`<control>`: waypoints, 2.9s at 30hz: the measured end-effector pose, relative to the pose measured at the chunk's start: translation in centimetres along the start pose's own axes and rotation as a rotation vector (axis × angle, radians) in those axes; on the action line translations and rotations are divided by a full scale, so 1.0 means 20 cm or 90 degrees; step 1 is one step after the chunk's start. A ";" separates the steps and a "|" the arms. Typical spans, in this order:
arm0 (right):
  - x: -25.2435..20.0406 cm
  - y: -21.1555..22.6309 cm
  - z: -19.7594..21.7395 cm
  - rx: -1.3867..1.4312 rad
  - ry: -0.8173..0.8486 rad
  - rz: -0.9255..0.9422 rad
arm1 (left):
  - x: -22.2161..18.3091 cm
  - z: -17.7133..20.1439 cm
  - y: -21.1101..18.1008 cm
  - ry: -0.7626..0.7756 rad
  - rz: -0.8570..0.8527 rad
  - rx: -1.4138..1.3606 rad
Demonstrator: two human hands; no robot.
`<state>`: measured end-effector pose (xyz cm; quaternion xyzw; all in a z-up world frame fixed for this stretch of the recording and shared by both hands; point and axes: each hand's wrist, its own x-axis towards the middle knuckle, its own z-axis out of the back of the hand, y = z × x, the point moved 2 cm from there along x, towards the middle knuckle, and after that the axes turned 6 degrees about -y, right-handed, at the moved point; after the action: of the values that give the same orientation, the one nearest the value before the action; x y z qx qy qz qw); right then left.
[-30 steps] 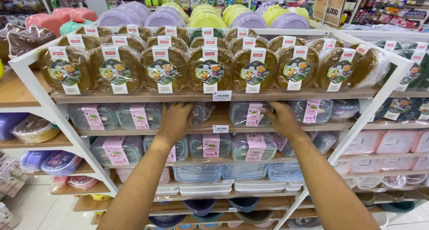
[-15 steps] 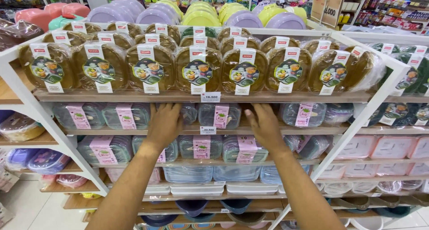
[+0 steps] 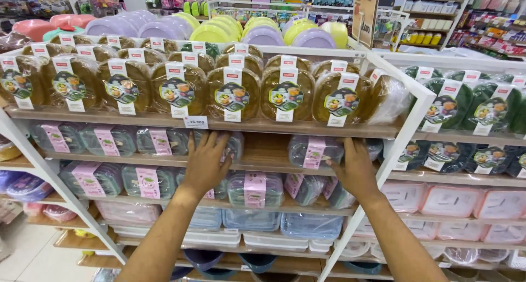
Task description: Organizing and aligning plastic food containers and lunch boxes on retail store shelves to ensure they are front-facing and tidy.
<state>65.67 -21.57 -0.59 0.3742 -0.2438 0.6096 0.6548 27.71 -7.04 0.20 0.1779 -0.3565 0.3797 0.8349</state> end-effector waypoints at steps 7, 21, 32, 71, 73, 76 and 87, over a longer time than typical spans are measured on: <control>0.06 0.33 -0.03 0.107 0.043 0.006 | 0.02 0.02 0.00 0.076 0.067 0.027; 0.19 0.45 -0.18 0.301 -0.024 -0.058 | 0.16 -0.10 -0.29 0.129 -0.022 -0.046; 0.41 0.33 -0.16 0.100 0.050 -0.031 | 0.18 -0.04 -0.28 0.122 -0.037 -0.066; 0.04 0.03 -0.23 0.040 -0.376 -0.847 | 0.35 -0.07 -0.75 0.142 -0.162 -0.184; 0.05 0.08 -0.17 0.088 -0.404 -0.873 | 0.33 -0.06 -0.76 0.158 -0.150 -0.192; 0.10 0.13 -0.13 0.128 -0.415 -0.878 | 0.33 -0.02 -0.77 0.162 -0.137 -0.215; 0.14 0.03 -0.11 0.236 -0.314 -0.862 | 0.31 -0.08 -0.78 0.135 -0.142 -0.208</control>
<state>65.11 -18.15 0.41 0.6729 0.0066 0.0024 0.7397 43.08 -13.05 3.28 0.0377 -0.3014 0.2385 0.9224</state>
